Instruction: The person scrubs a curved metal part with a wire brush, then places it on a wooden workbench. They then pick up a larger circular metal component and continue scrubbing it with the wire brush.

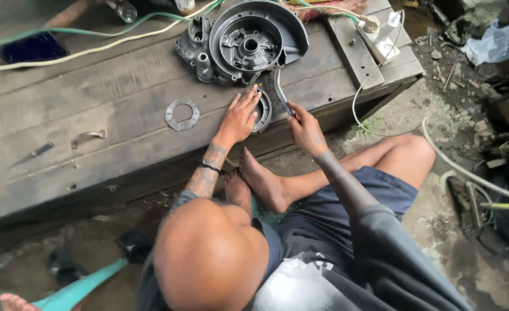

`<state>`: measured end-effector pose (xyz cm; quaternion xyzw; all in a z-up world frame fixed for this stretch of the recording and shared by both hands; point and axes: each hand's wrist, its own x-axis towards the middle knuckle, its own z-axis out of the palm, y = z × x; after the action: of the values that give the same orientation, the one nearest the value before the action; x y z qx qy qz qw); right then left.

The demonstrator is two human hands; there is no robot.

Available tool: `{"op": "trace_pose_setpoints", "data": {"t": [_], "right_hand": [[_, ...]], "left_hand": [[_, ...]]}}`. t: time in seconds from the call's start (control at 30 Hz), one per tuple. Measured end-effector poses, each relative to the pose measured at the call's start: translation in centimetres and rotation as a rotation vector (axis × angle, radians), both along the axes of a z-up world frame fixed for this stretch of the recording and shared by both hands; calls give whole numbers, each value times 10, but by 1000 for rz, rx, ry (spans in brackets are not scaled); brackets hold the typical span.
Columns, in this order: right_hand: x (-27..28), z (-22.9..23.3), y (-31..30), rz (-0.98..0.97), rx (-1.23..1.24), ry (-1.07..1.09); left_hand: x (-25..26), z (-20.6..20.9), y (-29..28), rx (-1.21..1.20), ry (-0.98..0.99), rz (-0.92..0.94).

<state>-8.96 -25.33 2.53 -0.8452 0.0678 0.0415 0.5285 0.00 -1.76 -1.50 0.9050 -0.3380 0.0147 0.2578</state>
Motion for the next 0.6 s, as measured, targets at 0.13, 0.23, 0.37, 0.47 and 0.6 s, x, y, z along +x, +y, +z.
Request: {"op": "trace_pose_setpoints", "data": {"t": [0.13, 0.23, 0.37, 0.47, 0.6], "right_hand": [[-48, -5, 6, 3, 73, -200], [-44, -29, -1, 30, 254, -49], [-7, -35, 1, 40, 257, -115], [-32, -28, 11, 9, 199, -151], [-66, -65, 9, 40, 494, -99]], "left_hand": [[0, 0, -1, -11, 6, -2], [-2, -3, -4, -4, 13, 22], [-6, -8, -4, 9, -27, 70], [-10, -4, -5, -1, -64, 108], [-15, -9, -6, -7, -81, 145]]}}
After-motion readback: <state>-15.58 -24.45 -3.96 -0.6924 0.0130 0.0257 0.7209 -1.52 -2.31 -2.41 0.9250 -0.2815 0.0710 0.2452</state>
